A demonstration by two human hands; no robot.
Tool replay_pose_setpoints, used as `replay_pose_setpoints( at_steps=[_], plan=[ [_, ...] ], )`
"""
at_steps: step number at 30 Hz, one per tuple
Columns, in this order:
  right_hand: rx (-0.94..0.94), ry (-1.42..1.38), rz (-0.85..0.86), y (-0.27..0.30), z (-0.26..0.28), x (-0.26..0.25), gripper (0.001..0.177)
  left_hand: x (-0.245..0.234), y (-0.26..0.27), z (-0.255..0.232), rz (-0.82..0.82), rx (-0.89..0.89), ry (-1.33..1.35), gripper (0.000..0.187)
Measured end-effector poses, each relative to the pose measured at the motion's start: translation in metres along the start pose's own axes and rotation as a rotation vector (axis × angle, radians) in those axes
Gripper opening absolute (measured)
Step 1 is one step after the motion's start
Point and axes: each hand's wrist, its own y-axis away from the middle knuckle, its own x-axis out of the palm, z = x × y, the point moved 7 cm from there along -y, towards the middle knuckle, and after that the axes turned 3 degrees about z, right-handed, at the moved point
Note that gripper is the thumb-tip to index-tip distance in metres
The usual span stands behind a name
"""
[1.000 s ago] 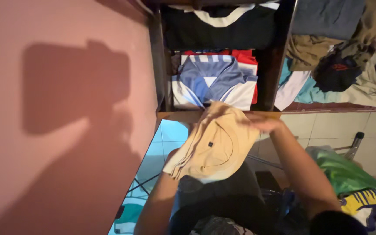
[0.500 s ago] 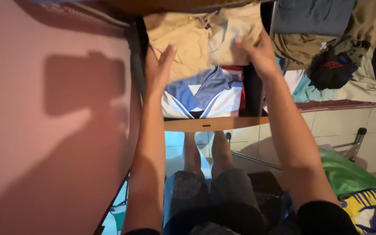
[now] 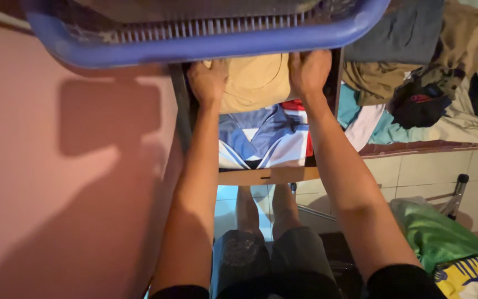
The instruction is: The person folds several shirts and a pair of pants on an ironing board and places them into a drawer.
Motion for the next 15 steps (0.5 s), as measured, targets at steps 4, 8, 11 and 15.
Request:
replay_pose_setpoints(
  at_steps=[4,8,11,15],
  plan=[
    [-0.365,-0.031,-0.115,-0.001,-0.018,0.029,0.025,0.001,-0.021,0.014,-0.277,0.613,-0.408,0.026],
    [-0.081,-0.19,0.19,-0.006,-0.076,0.073,0.026,0.02,-0.051,0.076,-0.164,0.53,-0.291,0.026],
    [-0.021,-0.255,0.245,-0.008,-0.088,0.083,0.027,0.033,-0.076,0.105,-0.094,0.459,-0.219,0.027],
    [0.004,-0.285,0.208,-0.011,-0.091,0.088,0.028,0.039,-0.096,0.131,-0.025,0.386,-0.145,0.027]
  ],
)
